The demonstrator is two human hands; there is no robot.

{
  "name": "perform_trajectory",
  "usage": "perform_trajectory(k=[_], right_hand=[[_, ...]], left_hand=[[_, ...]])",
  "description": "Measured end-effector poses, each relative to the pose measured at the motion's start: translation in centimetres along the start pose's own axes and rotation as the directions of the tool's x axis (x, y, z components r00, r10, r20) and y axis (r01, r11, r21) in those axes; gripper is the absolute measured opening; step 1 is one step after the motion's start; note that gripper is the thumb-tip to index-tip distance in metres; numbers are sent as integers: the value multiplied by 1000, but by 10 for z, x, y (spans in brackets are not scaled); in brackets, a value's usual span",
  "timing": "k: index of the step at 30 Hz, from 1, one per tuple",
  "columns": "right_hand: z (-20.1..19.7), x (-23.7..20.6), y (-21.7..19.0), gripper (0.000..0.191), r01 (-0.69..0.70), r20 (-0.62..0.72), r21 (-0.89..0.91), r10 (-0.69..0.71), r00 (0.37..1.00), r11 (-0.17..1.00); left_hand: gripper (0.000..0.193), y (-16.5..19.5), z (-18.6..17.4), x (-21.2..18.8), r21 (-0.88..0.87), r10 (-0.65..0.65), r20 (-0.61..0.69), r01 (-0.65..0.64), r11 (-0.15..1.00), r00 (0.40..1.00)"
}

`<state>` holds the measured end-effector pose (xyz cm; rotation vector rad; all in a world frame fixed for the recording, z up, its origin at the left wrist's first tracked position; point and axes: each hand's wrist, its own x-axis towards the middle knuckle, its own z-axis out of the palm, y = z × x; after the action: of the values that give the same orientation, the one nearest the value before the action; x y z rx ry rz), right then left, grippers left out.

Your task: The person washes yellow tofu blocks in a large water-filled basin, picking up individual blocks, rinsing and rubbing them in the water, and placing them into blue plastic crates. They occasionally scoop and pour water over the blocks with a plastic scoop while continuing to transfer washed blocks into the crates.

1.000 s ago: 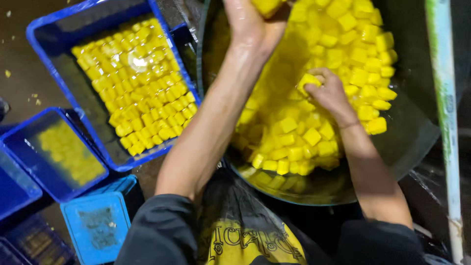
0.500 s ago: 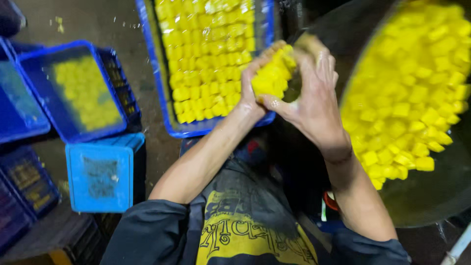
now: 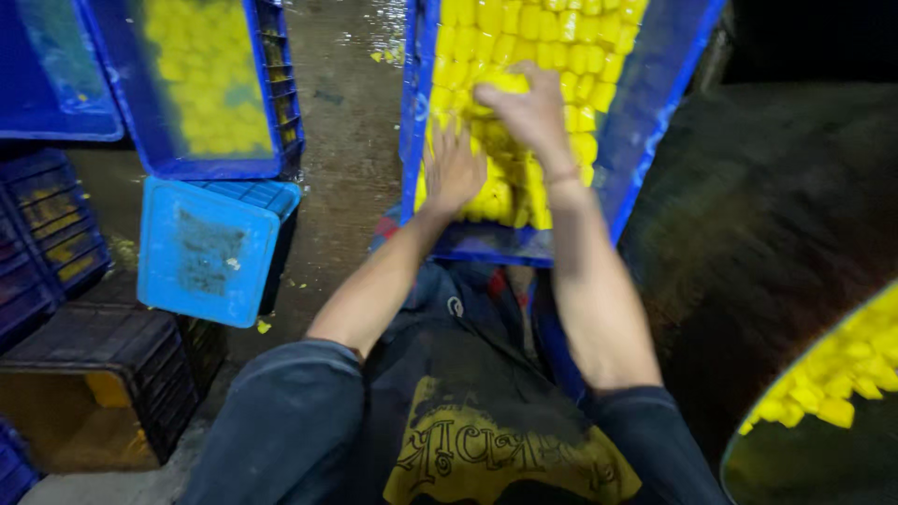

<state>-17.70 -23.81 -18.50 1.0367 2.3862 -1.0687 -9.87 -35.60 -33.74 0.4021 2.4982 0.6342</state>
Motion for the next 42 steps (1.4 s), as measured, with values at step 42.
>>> perform_trajectory(k=[42], right_hand=[[-377,-215,546,35,-178,-59,354,212,976,918]], left_hand=[[33,451,182,-126,-187,772,559,-861,472,302]])
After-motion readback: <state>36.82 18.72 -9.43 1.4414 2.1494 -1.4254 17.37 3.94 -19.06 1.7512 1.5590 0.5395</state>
